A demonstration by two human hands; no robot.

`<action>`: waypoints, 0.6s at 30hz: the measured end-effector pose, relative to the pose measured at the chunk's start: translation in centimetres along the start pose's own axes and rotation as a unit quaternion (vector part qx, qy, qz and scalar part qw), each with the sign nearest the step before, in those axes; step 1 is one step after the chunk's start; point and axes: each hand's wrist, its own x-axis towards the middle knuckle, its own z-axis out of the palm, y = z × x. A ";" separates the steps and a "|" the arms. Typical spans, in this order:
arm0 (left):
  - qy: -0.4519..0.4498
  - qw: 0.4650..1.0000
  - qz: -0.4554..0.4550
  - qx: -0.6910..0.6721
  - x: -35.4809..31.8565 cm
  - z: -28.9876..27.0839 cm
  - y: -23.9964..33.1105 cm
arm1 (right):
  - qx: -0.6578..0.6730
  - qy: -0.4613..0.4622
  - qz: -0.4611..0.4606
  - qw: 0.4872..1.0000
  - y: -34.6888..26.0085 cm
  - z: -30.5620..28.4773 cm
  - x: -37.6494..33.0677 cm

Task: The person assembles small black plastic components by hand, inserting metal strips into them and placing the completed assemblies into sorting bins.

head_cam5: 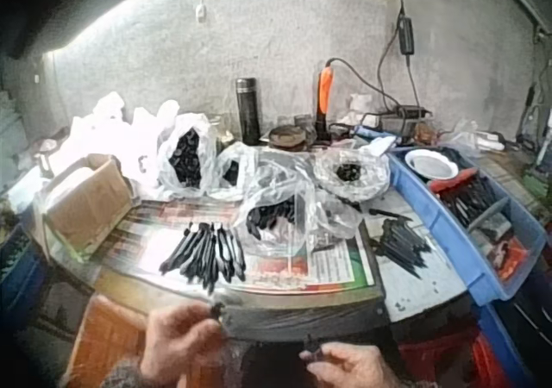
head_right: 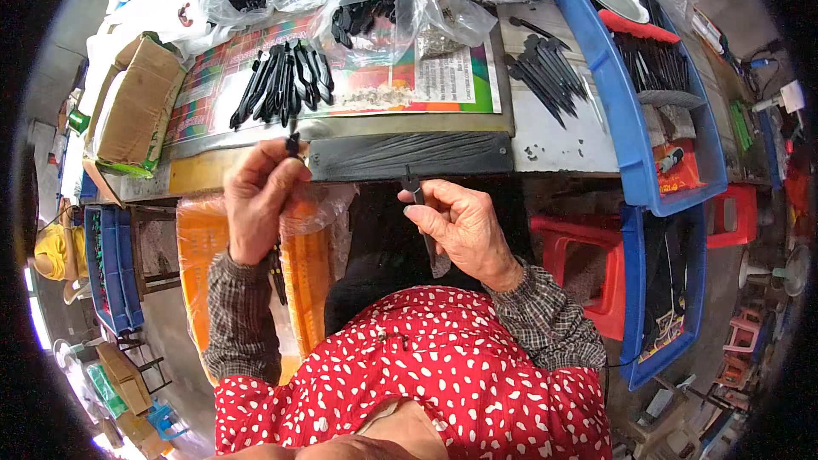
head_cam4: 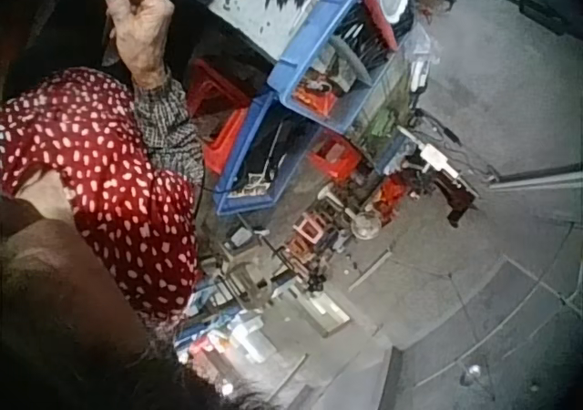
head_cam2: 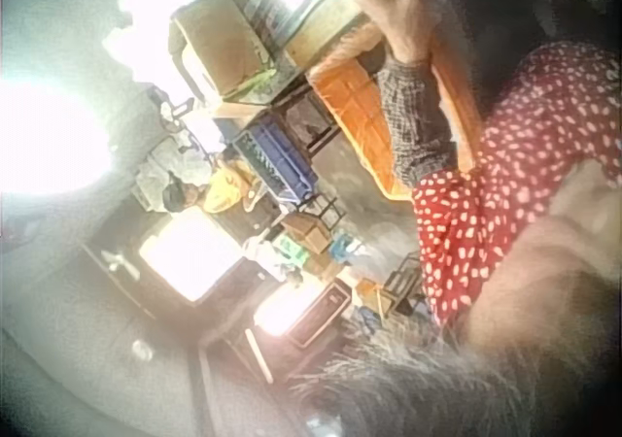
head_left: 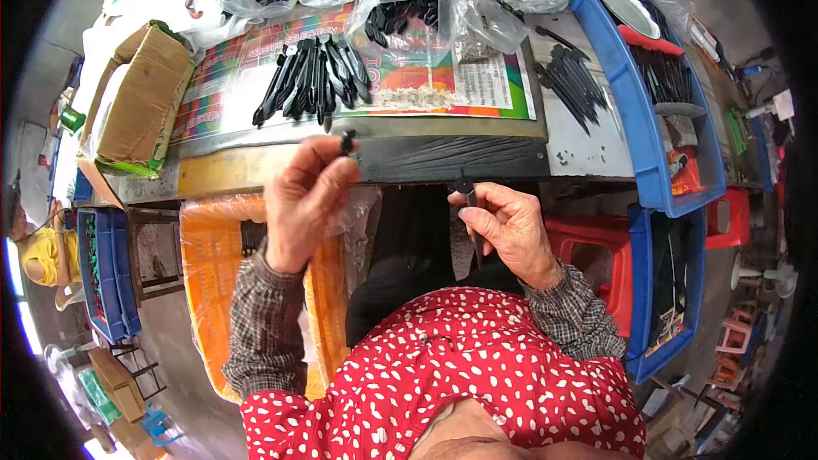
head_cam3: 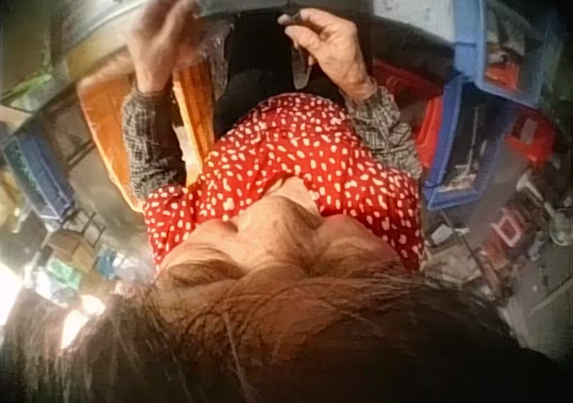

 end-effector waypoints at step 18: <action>-0.103 0.981 -0.077 -0.148 -4.9 7.2 -3.9 | 0.022 0.009 -0.003 1.000 1.3 -0.4 -2.4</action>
